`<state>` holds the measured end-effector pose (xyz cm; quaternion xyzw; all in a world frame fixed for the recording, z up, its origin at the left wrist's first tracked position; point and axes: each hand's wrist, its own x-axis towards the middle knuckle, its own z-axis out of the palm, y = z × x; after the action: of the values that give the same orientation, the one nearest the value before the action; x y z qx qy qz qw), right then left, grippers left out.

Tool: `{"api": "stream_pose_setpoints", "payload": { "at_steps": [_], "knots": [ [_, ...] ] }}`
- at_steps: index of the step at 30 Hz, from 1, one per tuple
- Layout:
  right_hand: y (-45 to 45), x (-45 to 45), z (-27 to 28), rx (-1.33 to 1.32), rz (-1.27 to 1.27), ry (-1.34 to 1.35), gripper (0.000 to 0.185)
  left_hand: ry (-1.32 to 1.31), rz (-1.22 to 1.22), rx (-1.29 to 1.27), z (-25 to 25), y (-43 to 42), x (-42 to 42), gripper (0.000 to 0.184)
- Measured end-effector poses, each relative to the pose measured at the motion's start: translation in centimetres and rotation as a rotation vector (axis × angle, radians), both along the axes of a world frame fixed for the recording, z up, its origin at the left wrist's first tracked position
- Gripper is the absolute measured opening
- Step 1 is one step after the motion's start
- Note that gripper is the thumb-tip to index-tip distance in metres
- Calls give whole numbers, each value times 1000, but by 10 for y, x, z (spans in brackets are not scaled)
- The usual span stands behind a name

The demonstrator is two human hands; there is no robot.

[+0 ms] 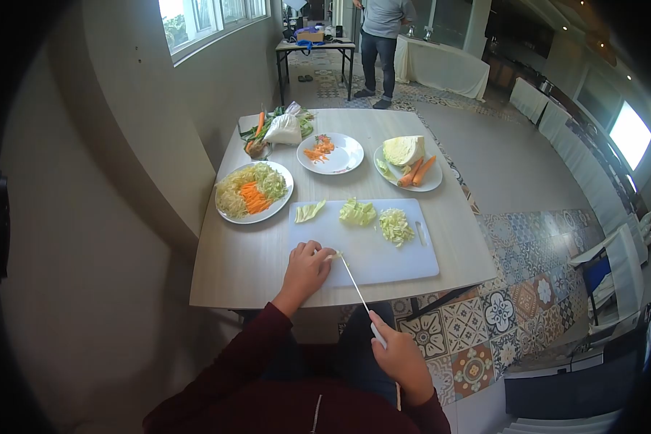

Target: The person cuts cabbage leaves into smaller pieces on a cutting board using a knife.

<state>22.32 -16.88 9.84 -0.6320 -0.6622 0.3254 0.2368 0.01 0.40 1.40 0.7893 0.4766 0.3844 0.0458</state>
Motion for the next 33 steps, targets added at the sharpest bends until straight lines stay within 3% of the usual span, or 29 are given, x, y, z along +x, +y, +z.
{"api": "stream_pose_setpoints", "payload": {
  "at_steps": [33],
  "knots": [
    [13, -9, -7, 46, -62, -2, 57, 1, -7, -12, 1, 0, -1, 20]
  ]
}}
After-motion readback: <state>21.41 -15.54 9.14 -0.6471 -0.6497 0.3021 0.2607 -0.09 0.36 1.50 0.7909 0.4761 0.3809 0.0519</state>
